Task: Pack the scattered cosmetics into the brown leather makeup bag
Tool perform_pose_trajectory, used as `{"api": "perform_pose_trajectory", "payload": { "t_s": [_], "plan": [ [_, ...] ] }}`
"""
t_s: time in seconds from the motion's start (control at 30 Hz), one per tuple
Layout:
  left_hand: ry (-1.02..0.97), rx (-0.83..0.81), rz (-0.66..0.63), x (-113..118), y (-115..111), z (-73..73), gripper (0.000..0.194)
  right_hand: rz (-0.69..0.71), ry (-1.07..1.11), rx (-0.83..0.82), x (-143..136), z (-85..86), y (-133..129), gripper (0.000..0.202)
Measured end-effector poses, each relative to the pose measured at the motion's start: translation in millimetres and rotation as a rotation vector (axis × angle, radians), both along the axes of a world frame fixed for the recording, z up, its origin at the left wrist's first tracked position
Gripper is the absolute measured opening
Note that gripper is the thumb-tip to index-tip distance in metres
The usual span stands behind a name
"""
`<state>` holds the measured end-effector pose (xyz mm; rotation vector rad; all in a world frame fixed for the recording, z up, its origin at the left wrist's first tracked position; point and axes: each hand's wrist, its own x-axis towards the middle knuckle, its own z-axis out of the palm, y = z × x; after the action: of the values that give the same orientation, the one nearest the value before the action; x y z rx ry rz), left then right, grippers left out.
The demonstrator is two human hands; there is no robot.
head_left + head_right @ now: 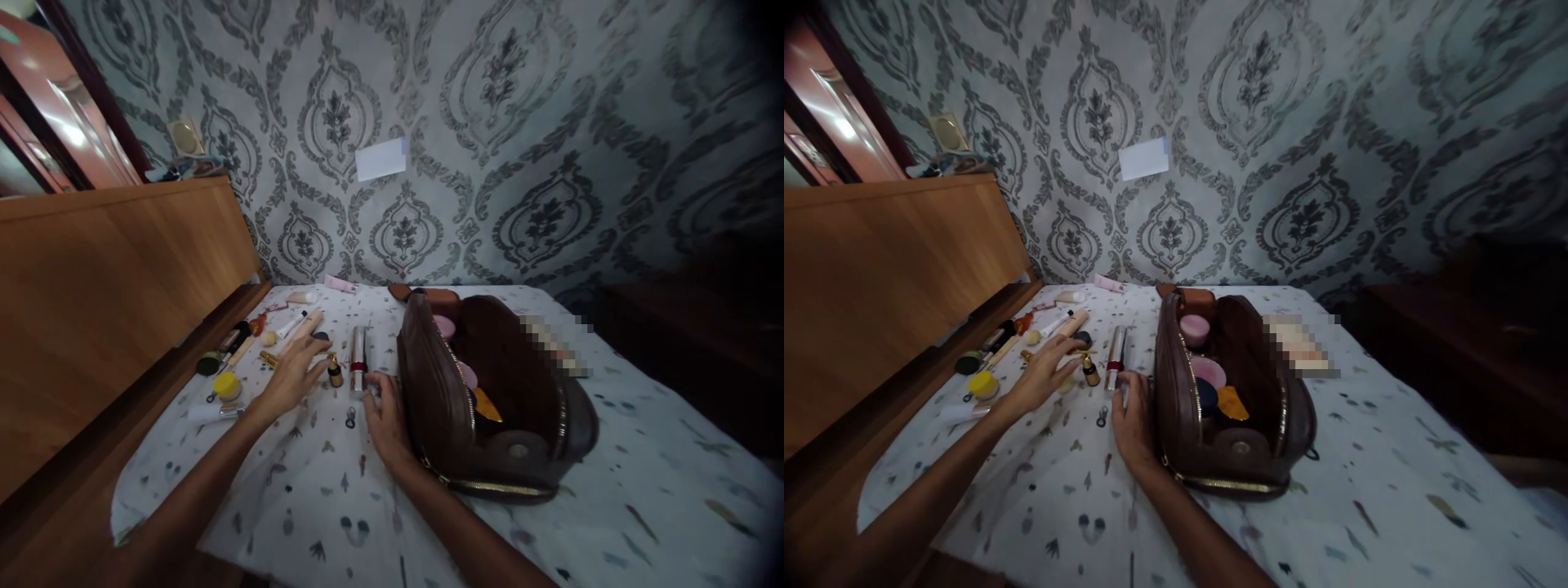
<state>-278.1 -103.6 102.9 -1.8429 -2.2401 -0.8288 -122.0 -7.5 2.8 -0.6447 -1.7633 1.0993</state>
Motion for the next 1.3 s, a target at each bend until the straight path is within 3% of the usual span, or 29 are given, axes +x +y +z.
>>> {"api": "perform_pose_trajectory", "payload": {
  "t_s": [0.1,0.33,0.53,0.9,1.13,1.3],
  "plan": [
    [0.091,-0.068,0.007,9,7,-4.5,0.027,-0.009,-0.005,0.013,-1,-1.7,0,0.02],
    [0.197,-0.208,0.072,16,19,3.1,0.019,-0.004,0.029,0.025,-3,-5.2,2,0.02],
    [0.201,-0.149,0.123,17,16,5.1,0.018,0.024,0.051,0.02,-4,-6.7,4,0.02],
    [0.093,-0.132,0.145,21,12,25.0,0.019,0.046,0.033,0.014,-3,-6.8,5,0.019],
    [0.051,-0.111,0.114,20,13,24.3,0.017,0.062,0.02,0.01,-1,-7.7,6,0.019],
    [0.137,-0.197,0.094,22,13,18.5,0.016,0.06,0.025,0.022,-2,-8.5,6,0.02]
  ]
}}
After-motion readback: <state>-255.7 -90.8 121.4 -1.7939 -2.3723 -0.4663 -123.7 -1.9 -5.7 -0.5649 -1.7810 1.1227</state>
